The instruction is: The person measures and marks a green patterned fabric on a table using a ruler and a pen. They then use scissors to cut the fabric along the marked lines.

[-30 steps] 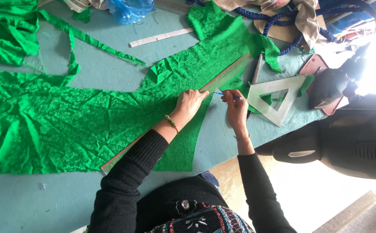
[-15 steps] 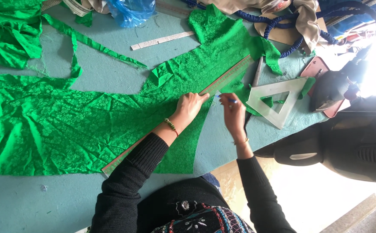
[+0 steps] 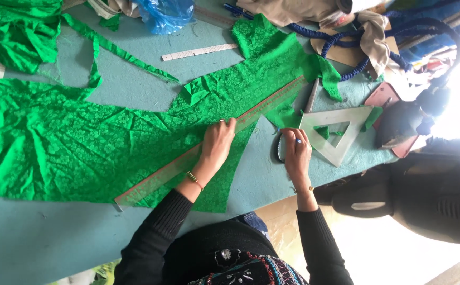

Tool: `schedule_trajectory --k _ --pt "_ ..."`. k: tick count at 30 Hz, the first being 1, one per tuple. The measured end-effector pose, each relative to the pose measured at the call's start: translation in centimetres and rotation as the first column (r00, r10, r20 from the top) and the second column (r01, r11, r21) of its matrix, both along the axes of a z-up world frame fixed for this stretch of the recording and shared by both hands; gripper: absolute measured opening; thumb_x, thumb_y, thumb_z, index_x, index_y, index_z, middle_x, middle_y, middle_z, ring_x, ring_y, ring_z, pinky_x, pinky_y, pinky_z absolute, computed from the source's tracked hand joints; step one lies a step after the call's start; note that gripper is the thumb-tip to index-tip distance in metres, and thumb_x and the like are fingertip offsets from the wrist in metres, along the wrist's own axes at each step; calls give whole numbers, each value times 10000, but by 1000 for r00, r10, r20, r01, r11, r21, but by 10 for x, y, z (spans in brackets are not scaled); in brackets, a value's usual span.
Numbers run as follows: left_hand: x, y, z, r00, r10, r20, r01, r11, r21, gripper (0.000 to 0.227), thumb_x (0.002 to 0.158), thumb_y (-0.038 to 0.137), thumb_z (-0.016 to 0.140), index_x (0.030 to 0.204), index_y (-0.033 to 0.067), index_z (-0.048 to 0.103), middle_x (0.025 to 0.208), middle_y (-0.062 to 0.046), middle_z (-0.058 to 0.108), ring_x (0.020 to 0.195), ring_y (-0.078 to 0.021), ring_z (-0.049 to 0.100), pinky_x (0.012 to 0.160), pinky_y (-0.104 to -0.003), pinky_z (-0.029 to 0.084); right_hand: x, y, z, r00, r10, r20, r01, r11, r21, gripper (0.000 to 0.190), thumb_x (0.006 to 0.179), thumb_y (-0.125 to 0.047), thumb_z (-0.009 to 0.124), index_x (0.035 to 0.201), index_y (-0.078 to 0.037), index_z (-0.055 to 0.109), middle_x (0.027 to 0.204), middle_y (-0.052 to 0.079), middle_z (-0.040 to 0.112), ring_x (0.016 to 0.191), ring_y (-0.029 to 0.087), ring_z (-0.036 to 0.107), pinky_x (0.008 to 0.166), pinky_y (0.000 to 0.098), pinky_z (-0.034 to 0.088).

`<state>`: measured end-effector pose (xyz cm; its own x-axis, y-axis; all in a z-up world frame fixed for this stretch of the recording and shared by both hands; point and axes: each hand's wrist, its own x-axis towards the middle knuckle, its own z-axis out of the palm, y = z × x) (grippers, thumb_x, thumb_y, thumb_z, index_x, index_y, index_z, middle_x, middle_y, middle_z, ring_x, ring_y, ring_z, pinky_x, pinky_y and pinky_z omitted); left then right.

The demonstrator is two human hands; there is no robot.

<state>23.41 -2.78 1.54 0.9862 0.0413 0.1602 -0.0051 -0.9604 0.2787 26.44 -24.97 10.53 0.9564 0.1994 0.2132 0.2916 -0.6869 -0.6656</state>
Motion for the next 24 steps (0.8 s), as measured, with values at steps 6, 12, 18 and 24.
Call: schedule_trajectory --k 6,12,18,24 --pt "-8 -7 9 956 263 -129 -264 964 4 575 738 446 882 1103 123 577 1060 -106 689 911 -262 719 840 -440 548 20 -23 -10 997 74 -30 -76 995 -62 320 1139 -266 416 1120 -185 725 1031 68 668 946 367 657 972 539 464" --pt "1 -19 13 916 360 -179 -364 931 7 575 730 404 885 1109 57 627 1108 -143 654 1010 -320 660 849 -470 526 50 -52 17 975 221 -22 -221 975 8 357 1133 -145 374 1107 -64 721 1040 145 680 960 408 662 934 486 509" --pt "6 -21 11 907 385 -169 -383 923 45 527 667 389 917 987 70 645 1034 -135 625 1051 -354 611 825 -491 514 106 -117 10 965 260 -24 -257 962 93 353 1136 -135 354 1143 -55 698 1027 167 663 984 387 667 952 500 501" --pt "0 -18 19 908 373 -191 -406 894 -187 335 734 311 869 919 193 615 784 18 708 932 -286 685 879 -475 449 179 -158 8 952 290 101 -293 956 17 258 1131 -80 419 1132 -29 672 885 170 648 867 421 644 841 509 524"
